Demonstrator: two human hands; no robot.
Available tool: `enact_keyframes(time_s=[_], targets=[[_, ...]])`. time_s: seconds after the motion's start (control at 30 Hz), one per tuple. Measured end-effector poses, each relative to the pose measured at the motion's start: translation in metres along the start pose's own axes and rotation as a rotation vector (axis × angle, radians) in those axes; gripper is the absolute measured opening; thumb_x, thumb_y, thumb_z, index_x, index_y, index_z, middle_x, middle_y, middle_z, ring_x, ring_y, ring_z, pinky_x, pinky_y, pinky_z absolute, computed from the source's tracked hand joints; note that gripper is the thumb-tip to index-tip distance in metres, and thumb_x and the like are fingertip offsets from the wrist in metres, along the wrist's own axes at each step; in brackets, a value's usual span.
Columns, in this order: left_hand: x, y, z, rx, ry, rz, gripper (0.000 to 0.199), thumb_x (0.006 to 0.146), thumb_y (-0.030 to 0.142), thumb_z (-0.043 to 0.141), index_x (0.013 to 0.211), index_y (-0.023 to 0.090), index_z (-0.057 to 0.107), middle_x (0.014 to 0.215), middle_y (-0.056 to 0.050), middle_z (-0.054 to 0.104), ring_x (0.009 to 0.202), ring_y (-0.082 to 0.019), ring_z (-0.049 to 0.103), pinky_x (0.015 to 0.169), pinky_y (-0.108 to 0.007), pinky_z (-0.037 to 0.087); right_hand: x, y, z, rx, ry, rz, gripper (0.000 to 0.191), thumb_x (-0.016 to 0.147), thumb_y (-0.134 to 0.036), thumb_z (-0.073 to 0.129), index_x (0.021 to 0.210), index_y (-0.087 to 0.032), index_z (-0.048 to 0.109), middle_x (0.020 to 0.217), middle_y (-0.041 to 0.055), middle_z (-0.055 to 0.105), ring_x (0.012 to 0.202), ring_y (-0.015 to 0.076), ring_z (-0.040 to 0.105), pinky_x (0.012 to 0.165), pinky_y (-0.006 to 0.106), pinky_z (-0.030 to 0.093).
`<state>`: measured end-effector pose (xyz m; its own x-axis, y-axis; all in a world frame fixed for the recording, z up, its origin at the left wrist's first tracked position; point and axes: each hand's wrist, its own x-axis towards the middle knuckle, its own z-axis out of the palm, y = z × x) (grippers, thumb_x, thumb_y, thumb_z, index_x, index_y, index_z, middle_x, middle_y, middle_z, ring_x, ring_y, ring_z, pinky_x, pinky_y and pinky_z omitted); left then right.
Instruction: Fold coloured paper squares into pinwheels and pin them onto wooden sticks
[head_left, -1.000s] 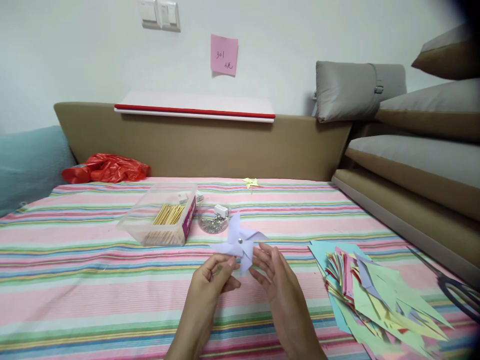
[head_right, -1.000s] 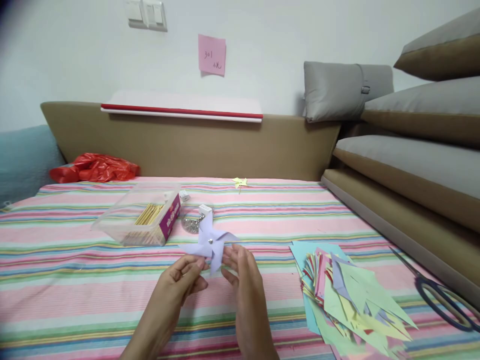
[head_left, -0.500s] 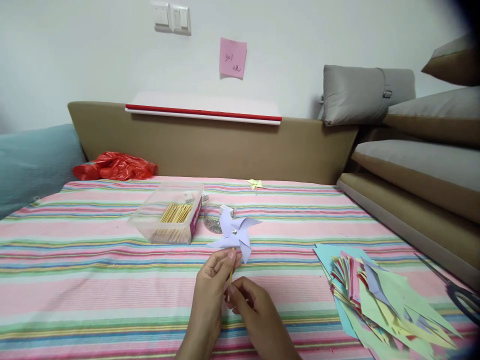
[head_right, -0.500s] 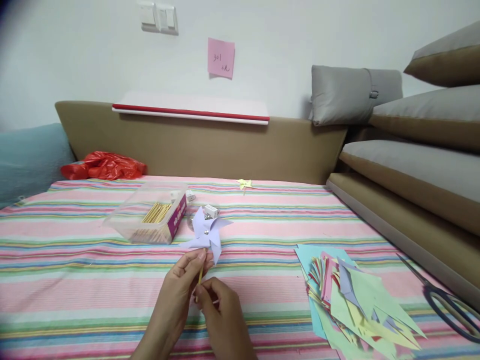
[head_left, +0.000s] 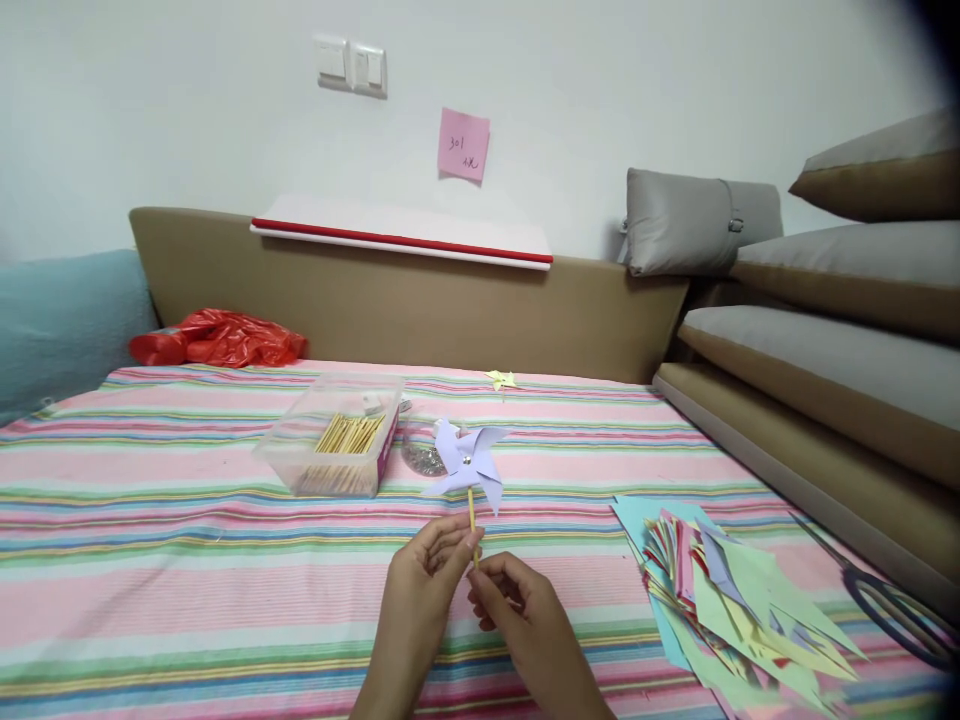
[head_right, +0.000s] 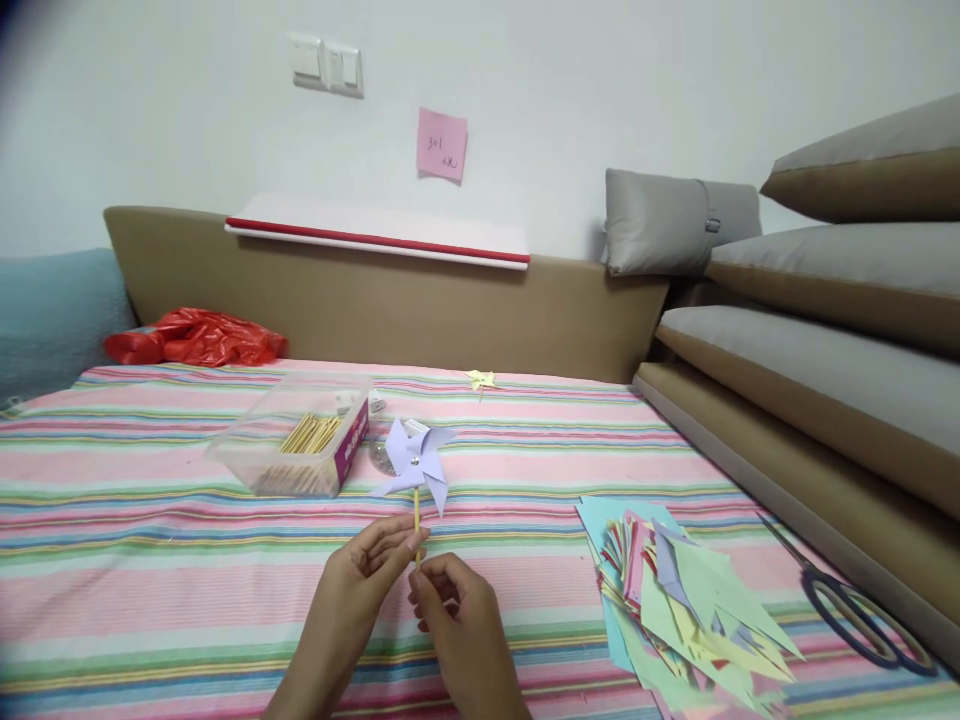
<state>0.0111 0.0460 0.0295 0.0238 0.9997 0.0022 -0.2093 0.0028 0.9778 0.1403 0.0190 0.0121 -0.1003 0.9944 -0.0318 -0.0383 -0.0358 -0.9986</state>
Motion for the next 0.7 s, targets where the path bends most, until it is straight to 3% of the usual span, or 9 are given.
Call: enact_keyframes(time_s=[0.13,0.27,0.4,0.5,0.6,0.7], targets=[[0.004,-0.006,-0.002,0.041,-0.06,0.023,0.033,0.08,0.042,0.075,0.102,0.017,0.072,0.098,-0.01,0.076,0.095,-0.027,0.071,0.084,-0.034,0.054,0.004,0.003,-0.005,0.01,0.039,-0.025,0.042,0.084,-0.057,0.065,0.081,-0.016,0.067,0.071,0.0022,0.062,0.066,0.0159,0.058,0.064,0.028,0.049],[0.005,-0.006,-0.003,0.219,-0.095,0.067,0.029,0.087,0.044,0.065,0.103,0.019,0.07,0.103,-0.01,0.075,0.094,-0.027,0.07,0.083,-0.035,0.052,0.036,0.001,-0.04,-0.109,0.179,-0.058,0.046,0.08,-0.061,0.067,0.075,-0.016,0.066,0.065,0.0005,0.061,0.055,0.0132,0.054,0.055,0.026,0.045],[0.001,0.0,-0.005,0.407,-0.157,0.105,0.025,0.093,0.043,0.054,0.091,0.021,0.066,0.089,-0.005,0.073,0.083,-0.022,0.067,0.07,-0.029,0.047,0.099,-0.002,-0.099,-0.198,0.307,-0.05,0.046,0.07,-0.059,0.077,0.074,-0.014,0.066,0.061,-0.0023,0.06,0.049,0.0113,0.051,0.05,0.025,0.043],[0.001,-0.003,-0.011,0.548,-0.171,0.144,0.029,0.094,0.043,0.049,0.077,0.022,0.058,0.077,-0.003,0.067,0.075,-0.02,0.062,0.062,-0.027,0.04,0.153,-0.003,-0.137,-0.256,0.395,-0.016,0.031,0.089,-0.04,0.068,0.073,-0.014,0.062,0.061,-0.0055,0.056,0.05,0.0085,0.052,0.052,0.022,0.046],[0.004,-0.014,-0.017,0.657,-0.185,0.162,0.032,0.095,0.043,0.044,0.071,0.022,0.049,0.07,-0.002,0.063,0.067,-0.019,0.059,0.059,-0.027,0.037,0.205,-0.001,-0.159,-0.285,0.458,0.024,0.02,0.095,-0.032,0.062,0.09,-0.013,0.064,0.08,-0.0011,0.064,0.064,0.0106,0.061,0.06,0.025,0.053],[0.01,-0.027,-0.019,0.723,-0.171,0.149,0.032,0.093,0.042,0.043,0.068,0.023,0.047,0.067,-0.002,0.064,0.063,-0.018,0.059,0.057,-0.027,0.037,0.25,0.003,-0.165,-0.286,0.536,0.008,0.022,0.095,-0.032,0.062,0.106,-0.013,0.063,0.098,0.004,0.067,0.079,0.0149,0.066,0.069,0.031,0.057]])
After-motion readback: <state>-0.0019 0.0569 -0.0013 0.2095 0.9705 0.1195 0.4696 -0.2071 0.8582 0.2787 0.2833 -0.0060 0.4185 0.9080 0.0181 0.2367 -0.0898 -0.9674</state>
